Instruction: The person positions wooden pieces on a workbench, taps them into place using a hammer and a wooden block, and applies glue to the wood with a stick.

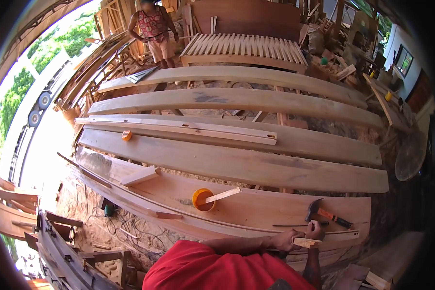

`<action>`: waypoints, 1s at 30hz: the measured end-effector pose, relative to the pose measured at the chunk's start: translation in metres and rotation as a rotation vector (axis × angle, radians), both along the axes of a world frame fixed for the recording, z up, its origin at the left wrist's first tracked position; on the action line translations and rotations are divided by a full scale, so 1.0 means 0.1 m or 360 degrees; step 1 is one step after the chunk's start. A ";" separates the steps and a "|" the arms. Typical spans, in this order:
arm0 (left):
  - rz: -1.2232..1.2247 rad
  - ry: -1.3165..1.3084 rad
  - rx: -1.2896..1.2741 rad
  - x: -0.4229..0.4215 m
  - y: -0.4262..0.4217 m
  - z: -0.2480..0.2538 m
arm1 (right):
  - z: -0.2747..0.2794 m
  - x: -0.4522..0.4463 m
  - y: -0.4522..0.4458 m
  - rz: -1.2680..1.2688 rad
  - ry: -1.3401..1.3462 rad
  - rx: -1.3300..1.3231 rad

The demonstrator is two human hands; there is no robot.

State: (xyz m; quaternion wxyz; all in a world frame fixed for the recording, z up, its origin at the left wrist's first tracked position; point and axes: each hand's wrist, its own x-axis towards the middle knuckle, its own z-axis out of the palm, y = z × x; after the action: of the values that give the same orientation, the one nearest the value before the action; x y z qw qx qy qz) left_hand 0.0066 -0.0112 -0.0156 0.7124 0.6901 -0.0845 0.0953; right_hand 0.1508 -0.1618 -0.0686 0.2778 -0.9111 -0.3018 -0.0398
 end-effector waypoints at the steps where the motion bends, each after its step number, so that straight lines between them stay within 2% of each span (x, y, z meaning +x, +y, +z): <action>1: 0.0006 -0.0003 -0.0003 0.00 0.00 0.00 | 0.00 0.00 0.00 -0.0017 0.0004 0.0004; 17: 0.0029 -0.0050 -0.0022 -0.01 0.01 0.04 | 0.05 -0.03 0.02 -0.0043 0.0074 0.0008; 21: -0.0002 -0.0011 -0.0008 -0.01 0.02 0.05 | -0.05 0.01 -0.01 -0.0020 -0.0036 0.0055; 30: 0.0012 -0.0043 -0.0008 0.01 -0.01 0.00 | 0.02 -0.02 0.01 -0.0033 0.0087 0.0005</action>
State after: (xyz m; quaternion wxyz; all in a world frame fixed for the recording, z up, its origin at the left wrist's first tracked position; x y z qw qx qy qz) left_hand 0.0076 -0.0123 -0.0161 0.7126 0.6872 -0.0911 0.1075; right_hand 0.1492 -0.1607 -0.0666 0.2869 -0.9145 -0.2847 -0.0182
